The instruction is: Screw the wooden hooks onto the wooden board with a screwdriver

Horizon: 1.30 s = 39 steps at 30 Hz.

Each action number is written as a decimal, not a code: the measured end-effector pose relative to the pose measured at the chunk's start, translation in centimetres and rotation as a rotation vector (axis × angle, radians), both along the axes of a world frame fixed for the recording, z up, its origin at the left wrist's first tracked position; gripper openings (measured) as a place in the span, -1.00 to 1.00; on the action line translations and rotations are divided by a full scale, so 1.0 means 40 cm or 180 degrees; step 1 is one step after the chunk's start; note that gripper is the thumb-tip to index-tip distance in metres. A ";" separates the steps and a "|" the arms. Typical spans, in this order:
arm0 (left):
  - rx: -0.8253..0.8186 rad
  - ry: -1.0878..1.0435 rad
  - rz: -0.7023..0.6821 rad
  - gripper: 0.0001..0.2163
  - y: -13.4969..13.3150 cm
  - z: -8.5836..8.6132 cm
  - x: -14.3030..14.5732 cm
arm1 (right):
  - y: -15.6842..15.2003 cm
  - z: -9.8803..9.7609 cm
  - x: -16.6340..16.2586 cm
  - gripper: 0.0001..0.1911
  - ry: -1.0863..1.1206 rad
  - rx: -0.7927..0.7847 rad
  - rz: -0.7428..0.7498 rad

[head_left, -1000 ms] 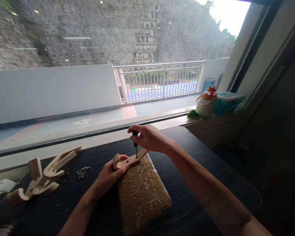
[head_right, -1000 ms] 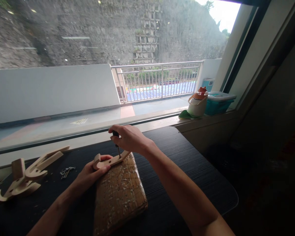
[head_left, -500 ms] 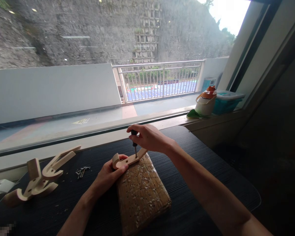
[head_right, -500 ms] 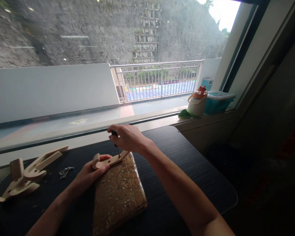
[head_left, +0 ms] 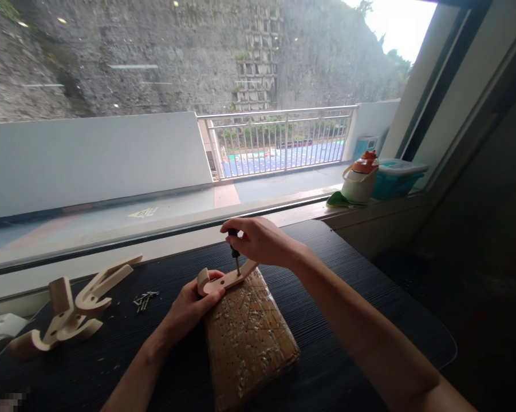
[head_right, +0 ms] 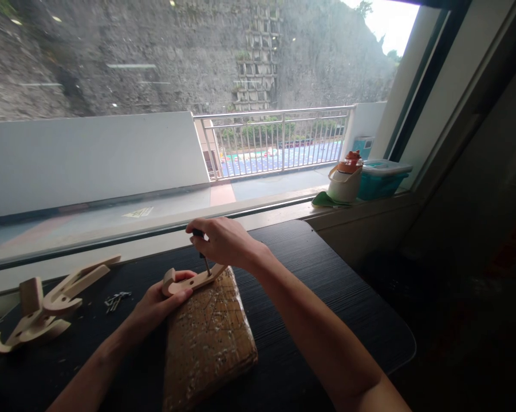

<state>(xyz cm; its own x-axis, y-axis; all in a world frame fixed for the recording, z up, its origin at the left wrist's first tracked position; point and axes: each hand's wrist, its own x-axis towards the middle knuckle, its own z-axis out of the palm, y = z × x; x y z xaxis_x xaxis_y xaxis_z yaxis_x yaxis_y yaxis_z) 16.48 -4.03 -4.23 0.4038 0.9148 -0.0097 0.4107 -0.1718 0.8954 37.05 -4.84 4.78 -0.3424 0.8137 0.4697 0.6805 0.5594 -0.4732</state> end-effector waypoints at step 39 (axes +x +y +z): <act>0.0074 0.0043 0.0035 -0.59 0.002 0.001 -0.001 | 0.004 -0.001 0.001 -0.71 -0.0010 -0.0020 0.0044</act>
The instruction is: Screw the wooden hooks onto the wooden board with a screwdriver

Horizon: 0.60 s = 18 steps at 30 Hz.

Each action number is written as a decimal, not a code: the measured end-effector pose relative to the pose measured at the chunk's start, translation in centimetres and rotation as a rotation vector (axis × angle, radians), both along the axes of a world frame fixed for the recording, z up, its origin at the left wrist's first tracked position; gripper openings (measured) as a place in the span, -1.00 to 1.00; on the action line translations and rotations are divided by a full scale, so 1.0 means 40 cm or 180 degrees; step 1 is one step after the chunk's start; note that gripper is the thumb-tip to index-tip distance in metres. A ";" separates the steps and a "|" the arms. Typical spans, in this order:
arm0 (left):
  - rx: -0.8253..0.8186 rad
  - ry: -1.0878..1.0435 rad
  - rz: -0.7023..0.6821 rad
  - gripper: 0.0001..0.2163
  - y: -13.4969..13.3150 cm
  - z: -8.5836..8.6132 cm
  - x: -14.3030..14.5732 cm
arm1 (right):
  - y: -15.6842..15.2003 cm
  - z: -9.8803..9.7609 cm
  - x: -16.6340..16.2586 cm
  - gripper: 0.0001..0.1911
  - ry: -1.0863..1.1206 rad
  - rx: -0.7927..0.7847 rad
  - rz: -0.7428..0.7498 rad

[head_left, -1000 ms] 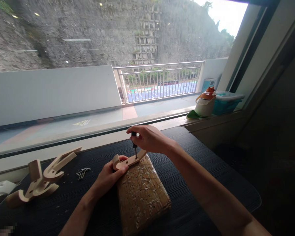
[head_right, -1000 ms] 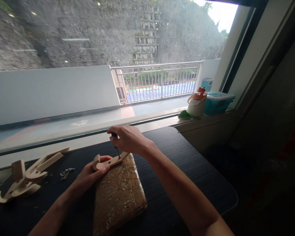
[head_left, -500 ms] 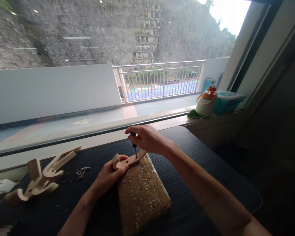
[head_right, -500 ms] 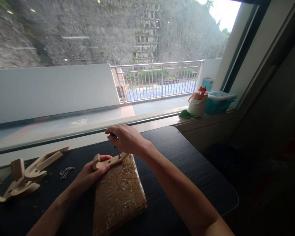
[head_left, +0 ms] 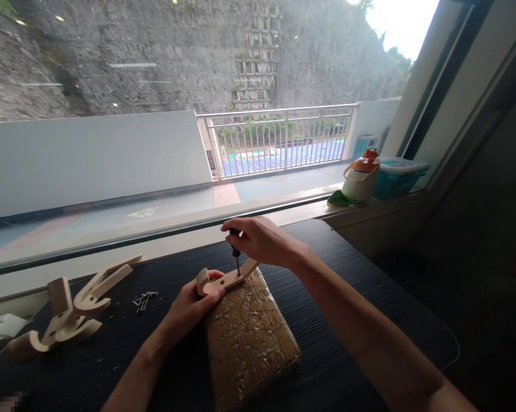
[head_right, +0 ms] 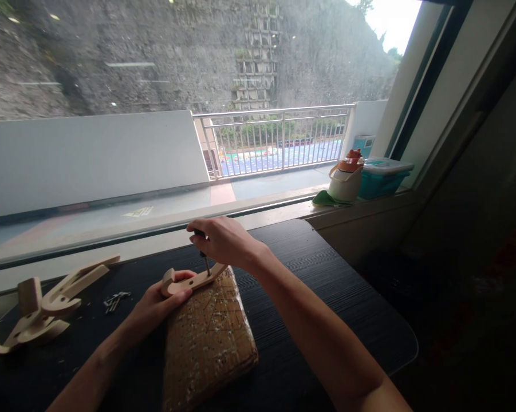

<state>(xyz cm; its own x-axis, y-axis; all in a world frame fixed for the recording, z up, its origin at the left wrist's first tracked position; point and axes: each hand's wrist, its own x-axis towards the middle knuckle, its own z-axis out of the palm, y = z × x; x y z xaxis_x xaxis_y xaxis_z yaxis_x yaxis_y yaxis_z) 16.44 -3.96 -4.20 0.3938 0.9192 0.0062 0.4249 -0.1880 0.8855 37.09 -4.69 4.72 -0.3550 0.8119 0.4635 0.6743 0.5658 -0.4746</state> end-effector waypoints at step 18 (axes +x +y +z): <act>-0.0097 0.0009 -0.0013 -0.58 0.000 -0.001 -0.001 | -0.003 0.007 -0.003 -0.70 -0.0133 0.0144 -0.0093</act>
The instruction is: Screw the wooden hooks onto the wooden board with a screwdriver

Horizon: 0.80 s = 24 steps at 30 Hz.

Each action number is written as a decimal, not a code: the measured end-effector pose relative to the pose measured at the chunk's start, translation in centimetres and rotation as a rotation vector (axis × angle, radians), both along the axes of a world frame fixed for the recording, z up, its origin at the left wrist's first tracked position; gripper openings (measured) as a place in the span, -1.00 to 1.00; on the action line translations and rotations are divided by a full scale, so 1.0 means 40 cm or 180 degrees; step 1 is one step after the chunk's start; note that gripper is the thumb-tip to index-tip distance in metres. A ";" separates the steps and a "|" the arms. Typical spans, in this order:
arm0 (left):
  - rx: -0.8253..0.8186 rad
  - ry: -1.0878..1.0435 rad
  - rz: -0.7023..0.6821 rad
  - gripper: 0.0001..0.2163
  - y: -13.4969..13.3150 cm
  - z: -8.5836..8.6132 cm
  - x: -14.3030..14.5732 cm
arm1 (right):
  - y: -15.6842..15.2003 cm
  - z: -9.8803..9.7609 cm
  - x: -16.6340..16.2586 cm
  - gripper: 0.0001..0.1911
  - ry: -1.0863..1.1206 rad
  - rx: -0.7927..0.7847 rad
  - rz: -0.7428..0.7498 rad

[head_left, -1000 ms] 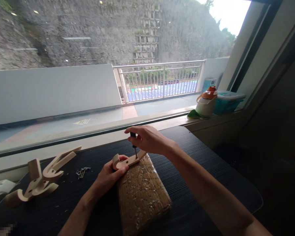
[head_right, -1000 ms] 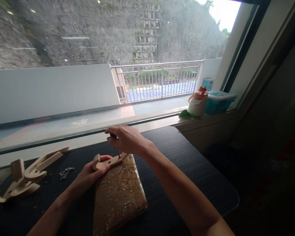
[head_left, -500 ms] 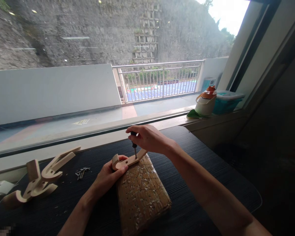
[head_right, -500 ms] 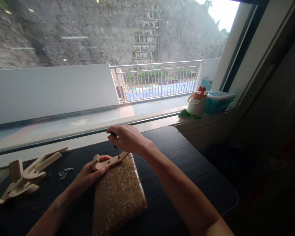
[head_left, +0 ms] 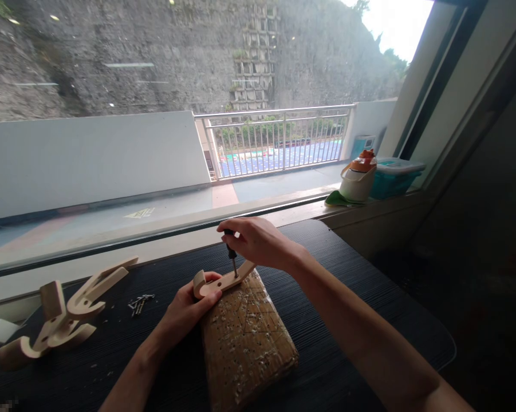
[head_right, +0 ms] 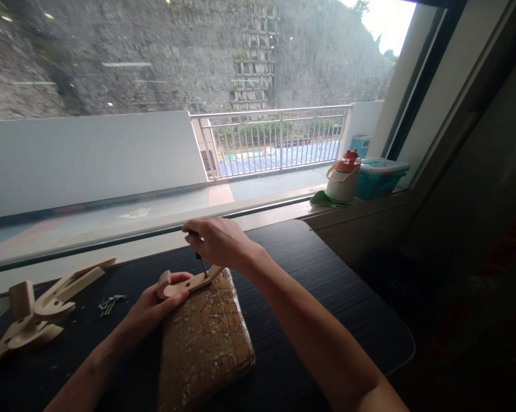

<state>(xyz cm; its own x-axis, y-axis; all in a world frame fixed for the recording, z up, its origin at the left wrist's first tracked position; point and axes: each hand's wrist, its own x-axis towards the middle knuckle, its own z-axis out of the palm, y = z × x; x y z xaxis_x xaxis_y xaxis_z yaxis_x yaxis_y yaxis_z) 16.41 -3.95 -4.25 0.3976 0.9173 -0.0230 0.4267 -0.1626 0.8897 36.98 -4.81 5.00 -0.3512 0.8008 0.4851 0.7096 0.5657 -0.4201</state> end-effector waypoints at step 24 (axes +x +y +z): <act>0.0064 -0.0031 -0.0020 -0.59 0.007 -0.011 -0.004 | -0.001 -0.013 -0.012 -0.70 -0.0180 0.0153 -0.0100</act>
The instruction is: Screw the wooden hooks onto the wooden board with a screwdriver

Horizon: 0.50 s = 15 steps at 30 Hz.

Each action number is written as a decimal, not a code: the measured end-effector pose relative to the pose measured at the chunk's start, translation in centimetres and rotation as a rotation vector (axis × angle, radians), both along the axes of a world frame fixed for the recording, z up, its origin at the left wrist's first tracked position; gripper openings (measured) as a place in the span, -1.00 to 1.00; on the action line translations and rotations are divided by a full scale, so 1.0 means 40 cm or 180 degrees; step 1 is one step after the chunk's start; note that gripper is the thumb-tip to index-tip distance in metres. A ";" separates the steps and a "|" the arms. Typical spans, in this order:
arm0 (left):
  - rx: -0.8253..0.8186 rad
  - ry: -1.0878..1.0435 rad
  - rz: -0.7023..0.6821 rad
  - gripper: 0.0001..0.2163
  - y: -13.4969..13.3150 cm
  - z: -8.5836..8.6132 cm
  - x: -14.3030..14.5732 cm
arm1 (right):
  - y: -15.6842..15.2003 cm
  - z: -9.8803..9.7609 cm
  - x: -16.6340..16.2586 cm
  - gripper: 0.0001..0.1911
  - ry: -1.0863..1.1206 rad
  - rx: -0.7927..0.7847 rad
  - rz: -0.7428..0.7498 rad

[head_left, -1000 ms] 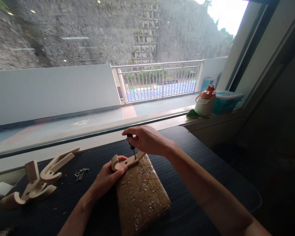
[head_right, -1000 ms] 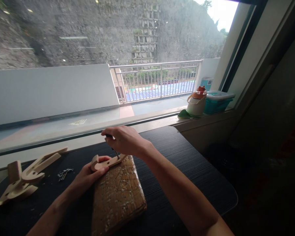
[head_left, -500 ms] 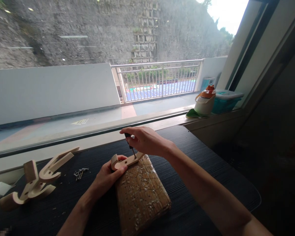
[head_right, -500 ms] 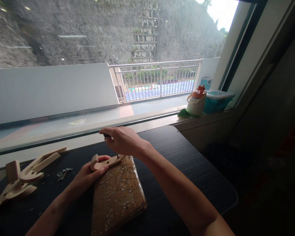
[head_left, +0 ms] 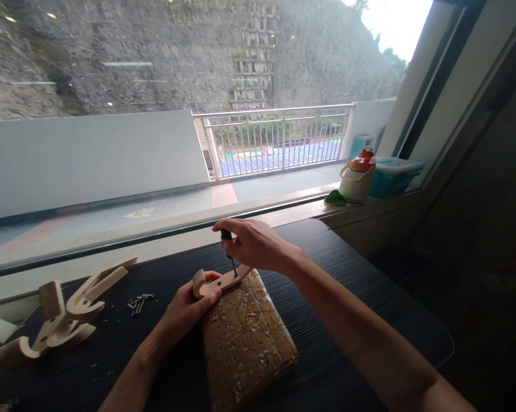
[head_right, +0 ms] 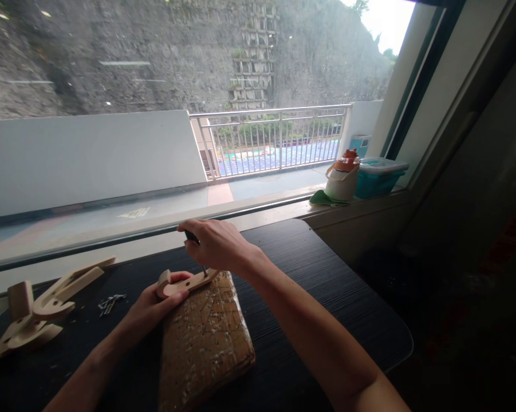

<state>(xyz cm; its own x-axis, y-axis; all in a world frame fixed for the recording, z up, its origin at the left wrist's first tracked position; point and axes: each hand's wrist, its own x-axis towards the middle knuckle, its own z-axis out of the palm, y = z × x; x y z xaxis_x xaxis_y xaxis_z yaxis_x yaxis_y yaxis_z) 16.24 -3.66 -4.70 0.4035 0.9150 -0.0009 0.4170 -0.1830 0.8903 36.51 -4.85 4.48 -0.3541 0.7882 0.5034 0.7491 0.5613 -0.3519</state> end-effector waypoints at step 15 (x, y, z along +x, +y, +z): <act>-0.0007 -0.0077 0.0048 -0.59 -0.002 0.003 0.003 | -0.001 0.001 0.000 -0.71 -0.0126 -0.0195 -0.0124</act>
<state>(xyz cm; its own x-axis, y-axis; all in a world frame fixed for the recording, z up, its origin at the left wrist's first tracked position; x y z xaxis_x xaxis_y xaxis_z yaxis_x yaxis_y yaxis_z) 16.35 -3.75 -4.58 0.3895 0.9210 0.0065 0.3980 -0.1747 0.9006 36.51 -4.89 4.52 -0.3412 0.8307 0.4399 0.7840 0.5097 -0.3543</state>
